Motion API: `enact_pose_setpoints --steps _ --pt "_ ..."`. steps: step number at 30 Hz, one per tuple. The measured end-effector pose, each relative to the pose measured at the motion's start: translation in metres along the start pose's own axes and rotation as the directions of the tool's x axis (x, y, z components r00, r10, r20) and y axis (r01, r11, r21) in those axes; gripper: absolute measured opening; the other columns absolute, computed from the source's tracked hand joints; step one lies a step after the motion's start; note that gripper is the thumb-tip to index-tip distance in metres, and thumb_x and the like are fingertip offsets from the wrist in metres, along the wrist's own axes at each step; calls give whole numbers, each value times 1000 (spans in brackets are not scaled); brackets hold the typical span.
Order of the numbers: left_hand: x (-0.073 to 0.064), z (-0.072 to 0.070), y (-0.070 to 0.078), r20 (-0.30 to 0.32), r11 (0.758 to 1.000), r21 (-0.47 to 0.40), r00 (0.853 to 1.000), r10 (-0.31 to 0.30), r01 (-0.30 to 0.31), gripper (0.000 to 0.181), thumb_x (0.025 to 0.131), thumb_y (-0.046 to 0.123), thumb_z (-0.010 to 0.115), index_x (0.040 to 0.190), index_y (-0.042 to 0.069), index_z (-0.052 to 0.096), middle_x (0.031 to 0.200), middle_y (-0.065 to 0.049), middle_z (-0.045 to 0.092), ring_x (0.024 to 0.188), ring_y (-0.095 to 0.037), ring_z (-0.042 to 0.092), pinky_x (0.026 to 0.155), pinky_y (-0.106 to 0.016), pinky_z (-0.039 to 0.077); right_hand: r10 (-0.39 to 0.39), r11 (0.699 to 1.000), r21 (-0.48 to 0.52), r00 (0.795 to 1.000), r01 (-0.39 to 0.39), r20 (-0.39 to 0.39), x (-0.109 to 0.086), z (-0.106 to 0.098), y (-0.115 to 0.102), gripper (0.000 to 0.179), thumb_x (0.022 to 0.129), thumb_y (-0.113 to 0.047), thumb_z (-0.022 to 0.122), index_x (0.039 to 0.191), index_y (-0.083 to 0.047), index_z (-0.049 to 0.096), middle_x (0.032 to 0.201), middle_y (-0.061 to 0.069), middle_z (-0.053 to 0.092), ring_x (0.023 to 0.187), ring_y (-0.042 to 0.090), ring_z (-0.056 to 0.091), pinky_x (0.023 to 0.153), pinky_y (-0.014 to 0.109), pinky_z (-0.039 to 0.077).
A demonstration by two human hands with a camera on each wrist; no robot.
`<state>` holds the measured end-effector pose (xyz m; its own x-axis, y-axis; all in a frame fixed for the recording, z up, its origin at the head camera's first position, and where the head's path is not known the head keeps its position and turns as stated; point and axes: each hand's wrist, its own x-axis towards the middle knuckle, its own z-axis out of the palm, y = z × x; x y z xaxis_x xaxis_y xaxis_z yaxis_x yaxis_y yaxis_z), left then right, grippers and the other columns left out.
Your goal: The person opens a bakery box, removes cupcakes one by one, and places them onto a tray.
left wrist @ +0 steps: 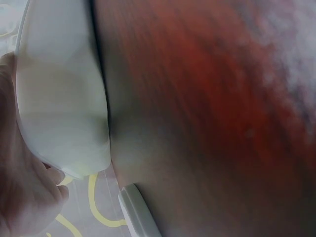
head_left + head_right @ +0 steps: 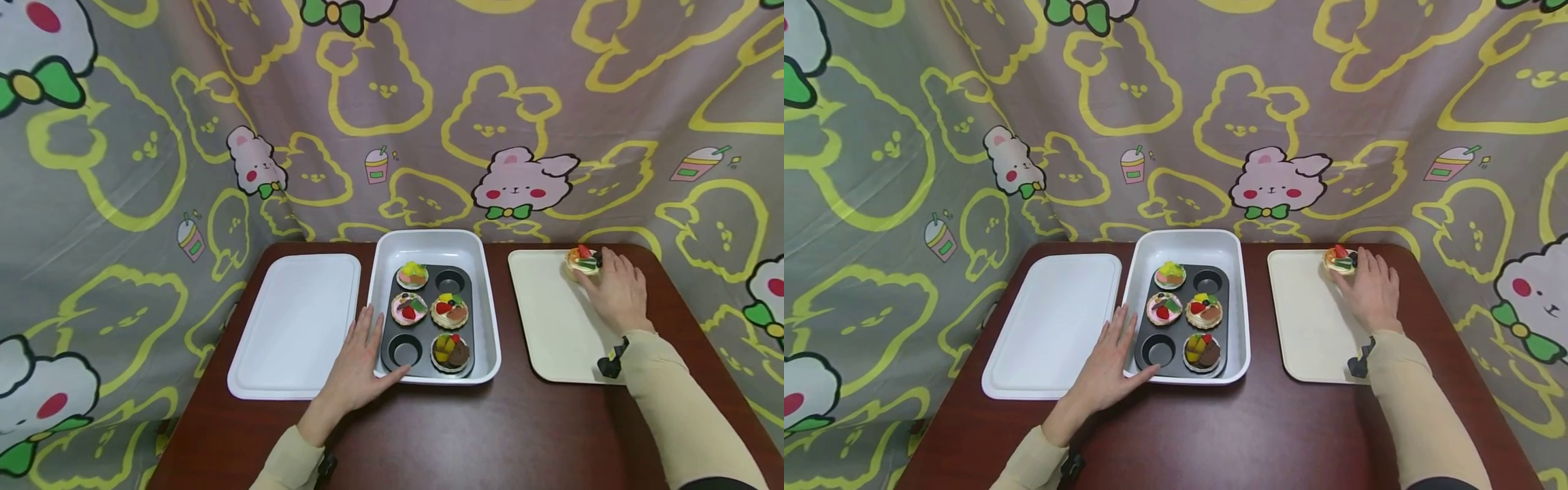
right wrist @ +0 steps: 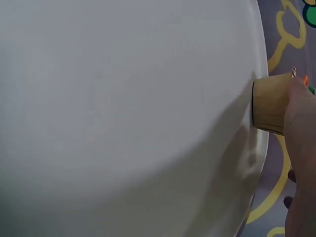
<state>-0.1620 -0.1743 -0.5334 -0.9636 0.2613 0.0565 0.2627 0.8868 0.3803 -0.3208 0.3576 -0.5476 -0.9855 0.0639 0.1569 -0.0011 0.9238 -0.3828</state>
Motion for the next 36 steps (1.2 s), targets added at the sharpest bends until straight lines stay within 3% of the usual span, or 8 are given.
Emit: enact_pose_setpoints --steps 4,9,14,18,22,27,34,36 --pt "0 0 0 0 1000 -1 1000 -2 2 112 94 76 65 174 7 28 187 -17 12 175 -35 11 140 -59 20 -10 998 -61 1000 11 29 -2 -4 -1 100 114 -65 37 172 10 6 176 40 16 163 62 13 131 79 6" --pt "-1 1 1 -4 1000 -1 1000 -3 3 112 94 75 65 174 7 28 186 -17 12 175 -35 12 140 -60 21 -55 996 -75 998 56 19 -6 -9 -11 95 115 -61 36 173 7 2 180 35 8 168 57 4 135 74 -1" --pt "0 1 1 1 1000 1 1000 1 -1 113 94 75 65 175 7 27 186 -17 12 175 -35 11 140 -59 20 -151 985 -88 989 149 -10 -14 -14 -24 90 116 -57 41 174 4 10 182 30 12 172 48 2 139 66 -3" --pt "0 -1 0 -5 1000 2 1000 6 -6 113 94 75 66 175 7 26 187 -17 11 175 -35 11 141 -59 20 -233 971 -67 971 230 -57 -22 -16 -43 88 114 -57 46 173 4 20 180 30 23 172 47 9 141 60 -1" --pt "1 -2 0 -22 1000 4 1000 13 -13 113 94 74 66 175 6 26 186 -17 12 175 -36 12 140 -59 21 -351 934 -111 931 340 -96 -29 -13 -68 86 110 -50 58 169 7 32 175 31 35 168 50 24 140 61 11" --pt "-1 -2 -1 -14 1000 1 1000 8 -8 113 94 74 66 174 6 27 186 -18 12 175 -36 12 141 -59 20 -488 867 -166 867 469 -98 -39 0 -99 84 101 -41 71 163 7 43 169 30 46 162 50 36 134 65 27" --pt "-1 -2 0 -2 1000 -2 1000 3 -3 113 94 75 66 175 6 27 186 -17 12 175 -35 11 141 -59 20 -602 796 -40 796 604 65 -55 10 -145 94 95 -44 83 166 0 42 172 24 46 161 48 39 132 65 33" --pt "0 -1 0 -3 1000 -1 1000 2 -2 113 94 75 66 174 6 27 186 -17 12 175 -35 12 141 -59 20 -634 770 7 765 638 112 -59 10 -158 96 94 -45 85 167 -1 42 172 23 45 162 47 40 131 66 35"
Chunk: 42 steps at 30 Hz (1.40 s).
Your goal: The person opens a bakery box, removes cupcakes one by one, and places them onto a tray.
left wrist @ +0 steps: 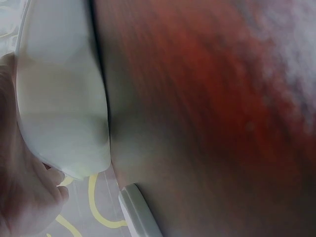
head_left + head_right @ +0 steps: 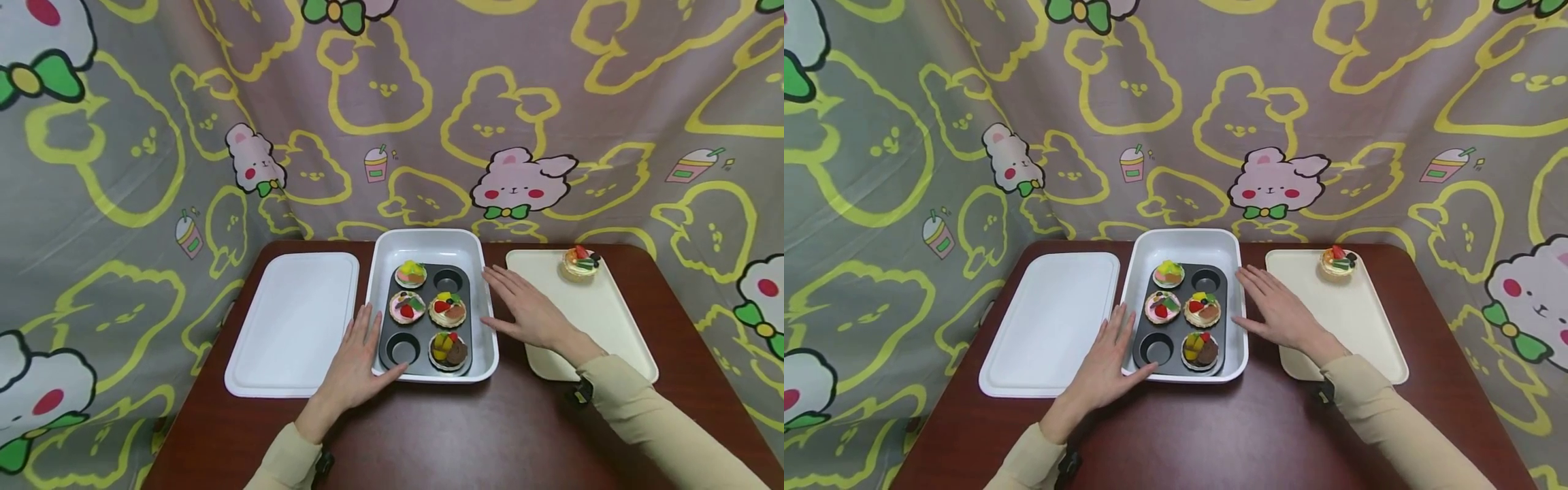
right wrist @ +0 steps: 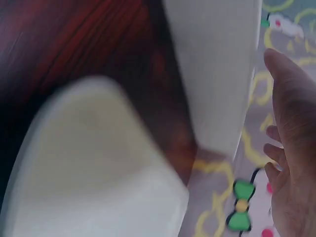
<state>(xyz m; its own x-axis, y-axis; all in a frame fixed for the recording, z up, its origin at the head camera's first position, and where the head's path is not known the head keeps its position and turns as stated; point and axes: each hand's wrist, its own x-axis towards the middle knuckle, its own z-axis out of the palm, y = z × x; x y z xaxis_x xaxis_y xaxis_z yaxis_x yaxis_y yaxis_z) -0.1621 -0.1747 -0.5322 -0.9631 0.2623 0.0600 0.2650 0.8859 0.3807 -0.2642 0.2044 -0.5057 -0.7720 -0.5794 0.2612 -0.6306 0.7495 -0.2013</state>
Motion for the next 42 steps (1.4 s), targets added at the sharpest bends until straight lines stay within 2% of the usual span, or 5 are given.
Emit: enact_pose_setpoints --steps 6,12,26,34,42 --pt "1 -1 0 -3 1000 -5 1000 3 -3 113 94 75 65 174 6 28 186 -17 12 175 -36 12 140 -60 21 -124 991 57 991 121 51 15 5 -25 88 97 -45 81 166 -4 44 171 21 48 159 45 46 130 65 39" --pt "1 1 0 -4 1000 -8 1000 -1 1 113 94 76 66 174 6 28 186 -17 13 175 -36 12 140 -60 21 -141 984 114 989 135 41 28 17 -35 87 96 -45 84 166 -7 47 164 19 57 149 39 59 122 61 50" --pt "-4 3 0 9 1000 15 1000 -10 10 114 93 79 64 174 7 28 186 -17 13 175 -35 13 140 -58 23 22 967 245 982 -69 187 42 38 -42 87 90 -41 92 162 -11 52 156 20 62 138 38 65 115 61 57" --pt "-4 3 1 -7 1000 16 1000 -14 14 114 93 79 64 174 7 29 186 -17 13 174 -35 13 140 -58 23 86 982 161 991 -103 107 48 47 -47 85 83 -55 94 147 -7 66 131 13 69 110 26 70 100 50 65" --pt "-1 2 1 -4 999 29 1000 -20 20 114 93 79 64 174 7 28 186 -17 13 174 -35 13 140 -57 24 160 983 84 986 -163 44 52 49 -51 81 75 -60 98 124 -1 72 111 11 68 97 26 65 87 48 61"
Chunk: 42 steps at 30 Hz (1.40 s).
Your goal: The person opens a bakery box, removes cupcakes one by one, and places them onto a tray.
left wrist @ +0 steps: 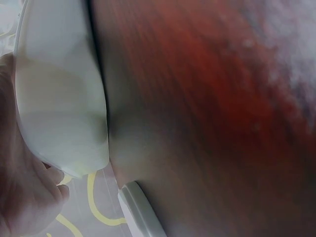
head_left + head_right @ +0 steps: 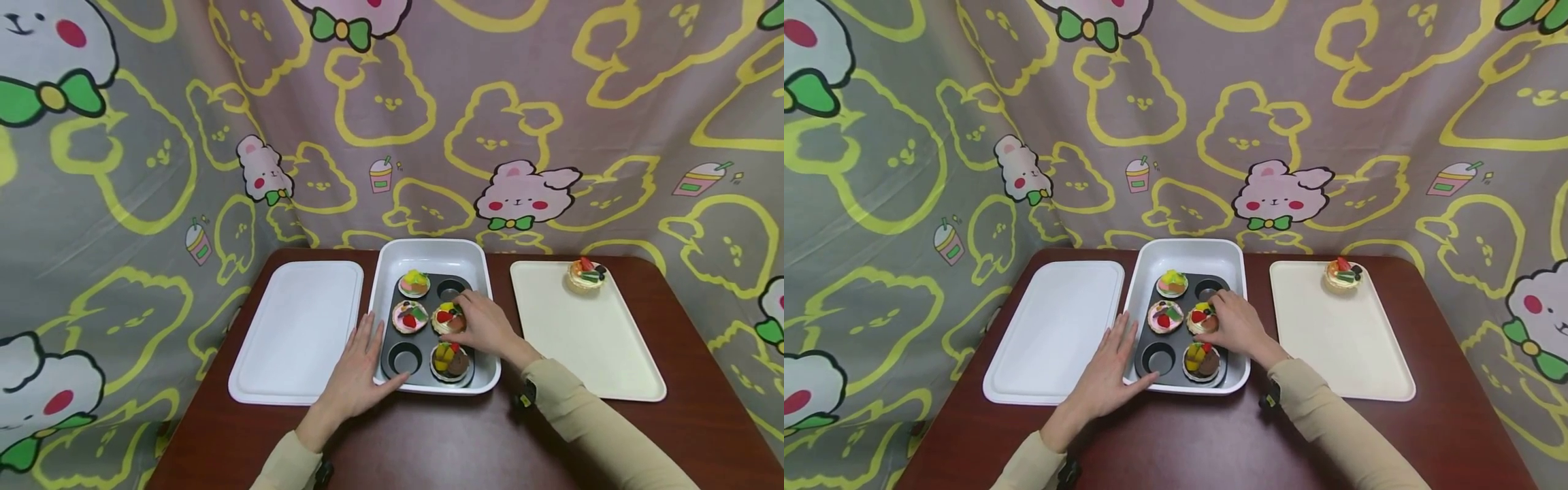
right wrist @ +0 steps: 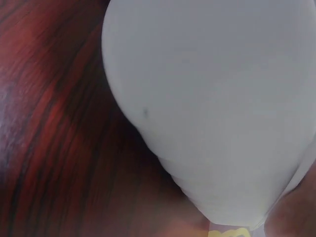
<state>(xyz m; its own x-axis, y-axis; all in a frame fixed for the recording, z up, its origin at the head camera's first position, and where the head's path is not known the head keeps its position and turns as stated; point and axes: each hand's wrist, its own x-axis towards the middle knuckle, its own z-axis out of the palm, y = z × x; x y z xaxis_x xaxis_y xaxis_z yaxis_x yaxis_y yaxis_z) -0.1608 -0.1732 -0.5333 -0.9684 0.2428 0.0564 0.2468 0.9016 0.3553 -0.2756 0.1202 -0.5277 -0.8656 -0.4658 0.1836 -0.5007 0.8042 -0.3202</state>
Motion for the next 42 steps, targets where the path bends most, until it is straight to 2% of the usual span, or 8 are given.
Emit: enact_pose_setpoints --steps 11,17,23,33,39,42 --pt "-3 -2 1 -4 1000 -9 1000 -1 1 113 94 77 66 174 6 28 186 -18 12 174 -36 13 140 -58 23 23 1000 -7 1000 -23 8 1 1 -3 83 74 -60 98 126 0 73 115 12 68 102 29 64 92 48 60" --pt "-2 -4 0 -4 1000 -14 1000 2 -2 113 93 76 66 174 6 28 186 -18 11 174 -36 13 140 -59 22 -6 1000 14 1000 6 0 2 2 -1 73 77 -51 98 126 -2 74 119 11 70 107 29 66 95 49 60" --pt "-3 -3 -1 0 1000 -20 1000 -4 4 113 93 77 66 174 6 29 187 -17 10 175 -36 12 140 -59 22 -64 997 33 998 64 -6 2 1 -2 66 79 -42 99 125 -2 74 123 11 69 103 26 68 94 47 63" --pt "-2 -2 -1 -7 1000 -23 1000 6 -6 113 94 75 67 173 5 29 186 -18 12 174 -37 13 140 -59 23 -22 980 197 999 28 -33 -4 -1 -3 69 83 -30 95 138 -5 62 133 13 64 103 26 72 90 47 66" --pt "-1 0 0 -9 1000 -20 1000 2 -2 112 94 76 66 173 5 30 186 -18 12 174 -37 14 139 -59 24 -2 955 295 996 29 -91 -6 -1 -1 72 82 -20 94 142 -8 56 136 15 64 107 31 73 94 52 65" --pt "-1 0 0 -10 1000 -26 1000 0 0 112 93 76 66 173 5 30 186 -18 12 174 -36 13 139 -59 24 7 939 343 995 26 -95 -6 -2 1 74 82 -15 94 144 -8 54 137 17 65 113 34 73 98 53 64"
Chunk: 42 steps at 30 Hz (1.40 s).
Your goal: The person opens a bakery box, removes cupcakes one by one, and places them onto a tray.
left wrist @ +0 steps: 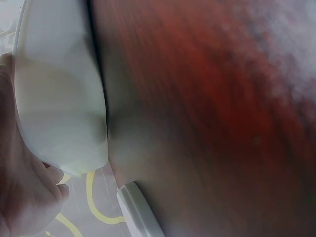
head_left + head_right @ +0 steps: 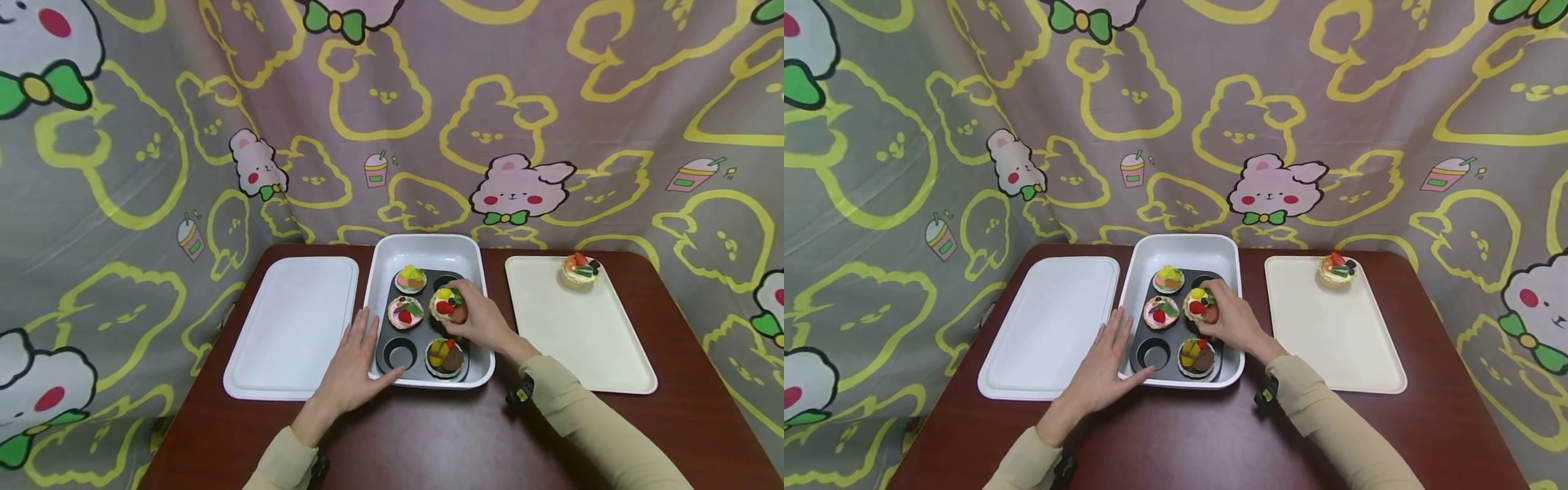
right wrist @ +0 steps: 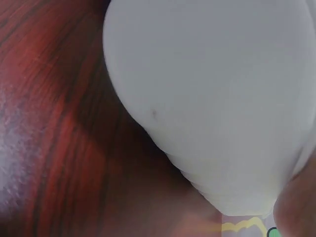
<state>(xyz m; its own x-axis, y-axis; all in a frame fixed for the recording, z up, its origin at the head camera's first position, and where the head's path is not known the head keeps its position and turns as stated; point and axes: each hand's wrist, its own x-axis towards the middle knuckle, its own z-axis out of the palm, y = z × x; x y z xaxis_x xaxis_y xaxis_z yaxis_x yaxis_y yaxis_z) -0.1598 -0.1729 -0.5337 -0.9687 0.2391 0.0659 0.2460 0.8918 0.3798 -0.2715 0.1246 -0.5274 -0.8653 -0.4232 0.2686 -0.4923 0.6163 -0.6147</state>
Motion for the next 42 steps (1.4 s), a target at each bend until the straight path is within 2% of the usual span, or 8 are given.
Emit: enact_pose_setpoints --steps 4,12,18,24,29,33,37,42 --pt "0 2 -1 0 1000 -3 1000 -2 2 113 93 76 66 174 6 30 186 -18 11 174 -36 13 139 -59 23 48 991 126 998 -51 27 3 -6 -1 75 85 -7 93 149 -7 54 140 21 68 120 37 73 103 56 63" --pt "1 -1 0 -6 1000 -19 1000 3 -3 112 93 75 66 174 8 29 187 -16 10 175 -36 12 140 -60 22 183 927 333 983 -175 5 8 -18 2 81 88 -10 92 157 -6 49 146 26 70 123 40 69 109 61 55" --pt "2 0 -1 -16 1000 -22 1000 10 -11 111 93 75 67 174 8 31 187 -17 11 174 -37 13 139 -61 24 255 860 455 967 -228 3 8 -26 2 78 91 -7 89 149 -3 37 129 26 76 106 20 66 98 32 49" --pt "1 1 -2 -15 1000 -17 1000 9 -9 111 94 75 67 174 8 31 186 -17 12 175 -36 12 140 -61 22 271 845 480 962 -237 -3 5 -35 4 77 93 -5 86 150 1 35 128 28 75 106 6 63 97 22 46" --pt "1 2 -3 -17 1000 -13 1000 10 -10 111 94 75 67 174 8 31 186 -17 12 174 -37 13 139 -61 23 297 834 482 955 -268 17 1 -44 11 77 95 -7 84 153 0 33 143 29 69 116 12 63 101 18 47" --pt "0 1 -3 -18 1000 -9 1000 11 -11 110 94 74 68 174 8 30 186 -17 12 174 -37 13 140 -60 22 317 841 459 948 -288 12 -2 -54 18 77 97 -12 84 152 0 33 142 30 70 114 12 63 97 14 49" --pt "1 1 -3 -21 1000 -13 1000 13 -14 110 94 74 68 174 8 31 186 -17 12 174 -37 14 139 -60 23 346 839 450 938 -306 -5 -4 -65 26 76 97 -15 84 152 -2 33 126 21 76 106 2 64 92 10 50" --pt "0 0 -2 -30 999 -28 999 29 -30 109 94 71 70 172 4 33 186 -19 13 174 -39 15 139 -61 23 386 816 484 921 -315 -51 -7 -77 37 76 96 -12 85 150 -1 33 102 -15 73 96 -5 63 85 10 51"
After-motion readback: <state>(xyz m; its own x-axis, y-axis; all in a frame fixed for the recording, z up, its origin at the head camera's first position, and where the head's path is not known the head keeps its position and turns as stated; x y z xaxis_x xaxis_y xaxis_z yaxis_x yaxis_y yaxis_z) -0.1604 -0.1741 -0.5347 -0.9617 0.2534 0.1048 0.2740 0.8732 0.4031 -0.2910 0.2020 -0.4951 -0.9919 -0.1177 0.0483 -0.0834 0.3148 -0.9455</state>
